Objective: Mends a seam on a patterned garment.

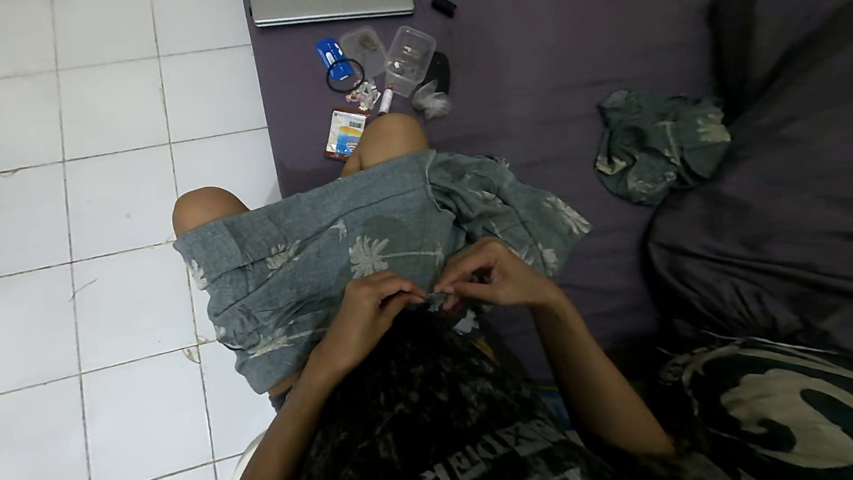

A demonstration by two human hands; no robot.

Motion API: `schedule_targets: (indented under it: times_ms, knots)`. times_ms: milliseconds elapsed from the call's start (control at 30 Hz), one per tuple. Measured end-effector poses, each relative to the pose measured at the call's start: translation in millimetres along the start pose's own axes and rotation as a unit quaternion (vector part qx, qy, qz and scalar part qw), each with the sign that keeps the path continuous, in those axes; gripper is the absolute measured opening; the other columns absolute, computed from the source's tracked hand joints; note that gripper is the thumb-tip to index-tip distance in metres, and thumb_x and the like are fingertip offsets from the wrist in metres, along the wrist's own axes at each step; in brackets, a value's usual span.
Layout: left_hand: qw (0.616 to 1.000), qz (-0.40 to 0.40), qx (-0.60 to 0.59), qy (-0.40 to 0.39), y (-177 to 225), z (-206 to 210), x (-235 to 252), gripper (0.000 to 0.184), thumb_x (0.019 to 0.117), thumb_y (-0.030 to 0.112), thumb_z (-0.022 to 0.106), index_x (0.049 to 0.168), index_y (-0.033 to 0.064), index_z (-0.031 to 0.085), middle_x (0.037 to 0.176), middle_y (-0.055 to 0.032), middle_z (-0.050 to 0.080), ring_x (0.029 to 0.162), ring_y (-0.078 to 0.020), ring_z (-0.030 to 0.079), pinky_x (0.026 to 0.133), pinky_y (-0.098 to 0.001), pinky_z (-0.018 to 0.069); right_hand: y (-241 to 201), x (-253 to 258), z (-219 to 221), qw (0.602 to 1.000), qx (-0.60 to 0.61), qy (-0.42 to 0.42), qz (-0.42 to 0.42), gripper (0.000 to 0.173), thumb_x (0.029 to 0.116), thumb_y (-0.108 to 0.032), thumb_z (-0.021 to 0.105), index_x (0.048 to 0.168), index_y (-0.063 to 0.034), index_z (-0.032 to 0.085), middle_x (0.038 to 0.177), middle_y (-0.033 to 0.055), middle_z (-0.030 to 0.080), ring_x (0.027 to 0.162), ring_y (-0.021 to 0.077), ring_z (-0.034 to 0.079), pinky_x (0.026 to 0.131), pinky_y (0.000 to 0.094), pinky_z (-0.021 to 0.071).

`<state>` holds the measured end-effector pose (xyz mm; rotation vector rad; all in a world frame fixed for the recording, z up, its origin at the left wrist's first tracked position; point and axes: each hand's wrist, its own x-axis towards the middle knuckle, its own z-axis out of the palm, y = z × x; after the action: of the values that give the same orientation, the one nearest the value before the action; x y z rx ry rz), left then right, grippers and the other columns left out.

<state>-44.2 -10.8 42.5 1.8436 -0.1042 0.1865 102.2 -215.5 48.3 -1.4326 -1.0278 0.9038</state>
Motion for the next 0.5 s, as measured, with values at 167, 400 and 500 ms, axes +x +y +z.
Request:
schedule_targets:
  times_ms: [167,400,500]
  knots:
    - [0.999,0.006,-0.026,-0.038,-1,-3,1,0.013,0.0957,0.003,0.065,0.095,-0.0048,0.075,0.093,-0.0117,0.074,0.089,-0.0061,0.069,0.087,-0.0157,0.0522,6,2,-4,0.999,0.035,-0.033,0.013,0.017,0.0954,-0.004,0.06,0.093,0.0061,0.074,0.081,-0.0029,0.075,0.071,-0.0047,0.069,0.069,0.0128,0.0575]
    - [0.999,0.01,-0.016,-0.044,1,-1,3,0.013,0.0963,0.003,0.063,0.096,-0.0052,0.074,0.093,-0.0126,0.074,0.089,-0.0066,0.069,0.086,-0.0153,0.0515,11,4,-5,0.998,0.048,-0.046,0.007,0.015,0.0962,-0.004,0.061,0.093,0.0034,0.074,0.079,-0.0055,0.074,0.068,-0.0063,0.067,0.066,0.0116,0.0562]
    - [0.999,0.006,-0.014,-0.039,2,0,2,0.014,0.0961,0.002,0.063,0.096,-0.0055,0.074,0.092,-0.0131,0.073,0.088,-0.0071,0.069,0.086,-0.0153,0.0515,12,5,-3,0.998,0.052,-0.046,0.007,0.014,0.0959,-0.003,0.061,0.093,0.0034,0.074,0.078,-0.0058,0.073,0.066,-0.0071,0.065,0.063,0.0109,0.0553]
